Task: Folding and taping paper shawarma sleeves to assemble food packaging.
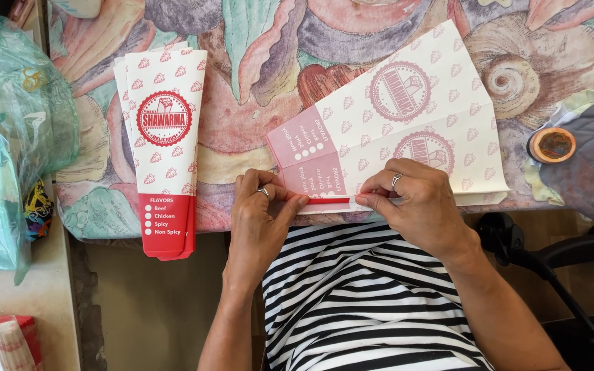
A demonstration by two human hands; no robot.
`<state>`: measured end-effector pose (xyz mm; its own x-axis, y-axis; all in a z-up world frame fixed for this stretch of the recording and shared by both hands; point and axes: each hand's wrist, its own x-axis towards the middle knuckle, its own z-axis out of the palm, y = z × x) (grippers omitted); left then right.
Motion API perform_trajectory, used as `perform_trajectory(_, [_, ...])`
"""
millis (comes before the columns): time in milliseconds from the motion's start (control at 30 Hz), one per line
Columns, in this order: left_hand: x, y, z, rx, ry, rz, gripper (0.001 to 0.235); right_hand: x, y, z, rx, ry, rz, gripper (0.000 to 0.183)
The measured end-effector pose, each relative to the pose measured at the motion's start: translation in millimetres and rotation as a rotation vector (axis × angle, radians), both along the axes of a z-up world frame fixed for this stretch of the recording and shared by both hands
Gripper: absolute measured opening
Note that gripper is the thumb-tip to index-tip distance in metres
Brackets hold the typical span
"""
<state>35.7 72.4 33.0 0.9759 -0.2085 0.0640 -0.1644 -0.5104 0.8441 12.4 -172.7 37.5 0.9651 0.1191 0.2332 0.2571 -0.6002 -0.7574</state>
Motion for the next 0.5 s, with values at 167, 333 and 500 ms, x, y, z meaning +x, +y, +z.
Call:
perform_trajectory(167, [-0.5, -3.5, 2.8, -0.008, -0.016, 0.028, 0.023, 2.4, 1.4, 1.7, -0.033, 0.068, -0.013, 0.009])
perform_trajectory(333, [-2.8, -4.7, 3.6, -0.007, -0.022, 0.047, 0.022, 6.2, 1.5, 7.2, -0.052, 0.132, -0.017, 0.01])
perform_trajectory(500, [-5.4, -6.0, -2.8, -0.013, -0.103, 0.051, 0.021, 7.5, 1.7, 8.0, -0.109, 0.155, -0.029, 0.012])
